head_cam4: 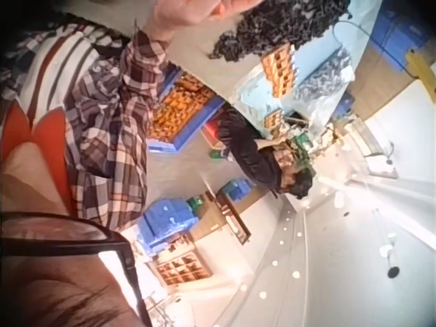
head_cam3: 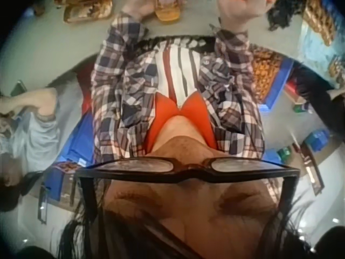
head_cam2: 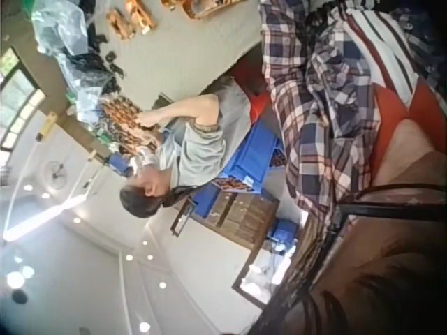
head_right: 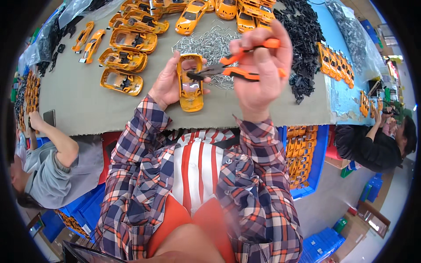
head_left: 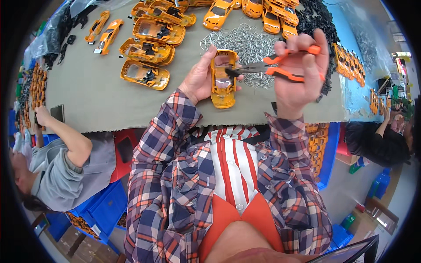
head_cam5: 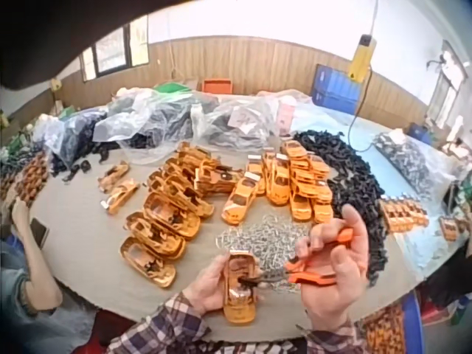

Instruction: Assembling toy car components using pliers at a factory workbench.

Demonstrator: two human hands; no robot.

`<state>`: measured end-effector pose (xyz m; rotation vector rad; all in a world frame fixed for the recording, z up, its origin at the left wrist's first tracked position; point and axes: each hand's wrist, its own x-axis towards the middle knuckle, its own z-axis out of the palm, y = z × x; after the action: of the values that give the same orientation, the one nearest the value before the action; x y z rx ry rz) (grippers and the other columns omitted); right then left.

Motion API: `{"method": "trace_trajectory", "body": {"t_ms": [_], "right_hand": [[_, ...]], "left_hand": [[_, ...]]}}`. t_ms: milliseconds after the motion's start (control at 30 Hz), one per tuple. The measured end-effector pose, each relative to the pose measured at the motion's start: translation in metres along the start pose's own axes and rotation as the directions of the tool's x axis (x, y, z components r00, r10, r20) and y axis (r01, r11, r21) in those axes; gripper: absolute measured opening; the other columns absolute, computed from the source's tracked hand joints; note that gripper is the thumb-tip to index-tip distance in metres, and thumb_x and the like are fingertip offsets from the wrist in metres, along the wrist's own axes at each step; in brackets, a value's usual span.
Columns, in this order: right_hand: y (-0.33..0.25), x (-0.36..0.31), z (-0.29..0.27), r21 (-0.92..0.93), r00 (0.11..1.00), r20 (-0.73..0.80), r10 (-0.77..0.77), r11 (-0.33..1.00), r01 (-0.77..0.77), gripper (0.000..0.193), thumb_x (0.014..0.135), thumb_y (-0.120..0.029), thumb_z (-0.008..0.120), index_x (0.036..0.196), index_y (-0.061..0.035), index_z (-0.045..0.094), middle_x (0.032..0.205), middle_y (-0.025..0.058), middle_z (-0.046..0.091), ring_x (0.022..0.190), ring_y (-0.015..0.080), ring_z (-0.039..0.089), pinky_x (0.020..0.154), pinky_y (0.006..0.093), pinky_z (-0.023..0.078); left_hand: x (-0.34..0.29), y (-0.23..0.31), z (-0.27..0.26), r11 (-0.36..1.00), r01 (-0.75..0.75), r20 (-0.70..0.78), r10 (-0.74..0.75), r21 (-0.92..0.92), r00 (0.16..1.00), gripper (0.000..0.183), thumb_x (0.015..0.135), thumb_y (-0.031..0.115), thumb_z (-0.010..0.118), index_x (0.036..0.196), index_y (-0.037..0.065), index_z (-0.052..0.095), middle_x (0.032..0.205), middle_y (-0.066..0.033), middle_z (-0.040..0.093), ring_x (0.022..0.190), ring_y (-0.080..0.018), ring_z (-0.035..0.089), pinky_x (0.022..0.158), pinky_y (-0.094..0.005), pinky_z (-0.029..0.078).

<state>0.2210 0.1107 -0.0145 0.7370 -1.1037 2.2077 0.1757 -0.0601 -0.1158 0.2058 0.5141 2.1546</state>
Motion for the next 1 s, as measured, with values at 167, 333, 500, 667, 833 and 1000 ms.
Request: {"method": "trace_trajectory", "body": {"t_ms": [167,333,500,667,833,1000], "right_hand": [[0.017,-0.010,-0.001,-0.036,0.997,0.056,0.062,0.998,-0.060,0.044,0.086,-0.004,0.050,0.128,-0.0012,0.039,0.097,0.0090,0.051,0.084,0.0170,0.046,0.072,0.0359,0.043],[0.014,-0.016,0.005,-0.152,0.991,0.096,0.091,0.985,-0.076,0.046,0.086,-0.002,0.051,0.129,0.0026,0.037,0.097,0.0104,0.051,0.082,0.0152,0.049,0.075,0.0329,0.045],[0.021,-0.017,0.018,-0.177,0.965,0.177,0.195,0.970,-0.164,0.049,0.086,-0.009,0.054,0.131,0.0024,0.036,0.098,0.0103,0.049,0.086,0.0179,0.045,0.073,0.0352,0.043],[0.015,-0.011,0.016,-0.284,0.930,0.252,0.267,0.939,-0.193,0.049,0.087,-0.008,0.055,0.131,0.0050,0.036,0.099,0.0116,0.049,0.087,0.0178,0.047,0.074,0.0337,0.044],[0.019,-0.013,0.016,-0.278,0.916,0.259,0.308,0.932,-0.234,0.045,0.084,-0.001,0.053,0.127,0.0050,0.040,0.097,0.0082,0.050,0.084,0.0102,0.049,0.072,0.0229,0.046],[0.025,-0.008,0.019,-0.310,0.924,0.167,0.345,0.908,-0.283,0.043,0.086,-0.005,0.053,0.125,0.0057,0.040,0.095,0.0094,0.050,0.076,0.0142,0.052,0.067,0.0253,0.046]], "left_hand": [[-0.001,0.001,0.009,0.999,0.000,-0.063,0.003,0.048,0.998,0.066,0.091,0.057,0.033,0.125,0.002,0.046,0.115,-0.0154,0.054,0.102,-0.0313,0.057,0.085,-0.0549,0.047],[-0.003,-0.002,0.012,1.000,0.008,-0.003,-0.008,0.012,1.000,0.055,0.091,0.051,0.041,0.119,0.004,0.048,0.113,-0.0102,0.054,0.101,-0.0334,0.057,0.083,-0.0569,0.047],[-0.005,-0.003,0.014,0.999,-0.039,-0.075,0.041,0.025,0.996,0.052,0.090,0.048,0.043,0.120,0.005,0.048,0.115,-0.0092,0.054,0.102,-0.0280,0.058,0.084,-0.0587,0.046],[-0.004,-0.007,0.011,0.996,-0.060,-0.082,0.065,0.060,0.995,0.049,0.090,0.045,0.045,0.120,0.007,0.048,0.114,-0.0086,0.055,0.102,-0.0260,0.058,0.085,-0.0597,0.046],[-0.003,-0.010,0.006,0.991,-0.083,-0.054,0.089,0.104,0.995,0.047,0.090,0.044,0.045,0.121,0.009,0.047,0.115,-0.0084,0.054,0.101,-0.0259,0.058,0.084,-0.0585,0.047],[-0.002,-0.013,0.001,0.994,-0.085,-0.058,0.089,0.064,0.994,0.047,0.090,0.044,0.043,0.122,0.009,0.046,0.118,-0.0105,0.053,0.101,-0.0284,0.058,0.084,-0.0580,0.048]]}}
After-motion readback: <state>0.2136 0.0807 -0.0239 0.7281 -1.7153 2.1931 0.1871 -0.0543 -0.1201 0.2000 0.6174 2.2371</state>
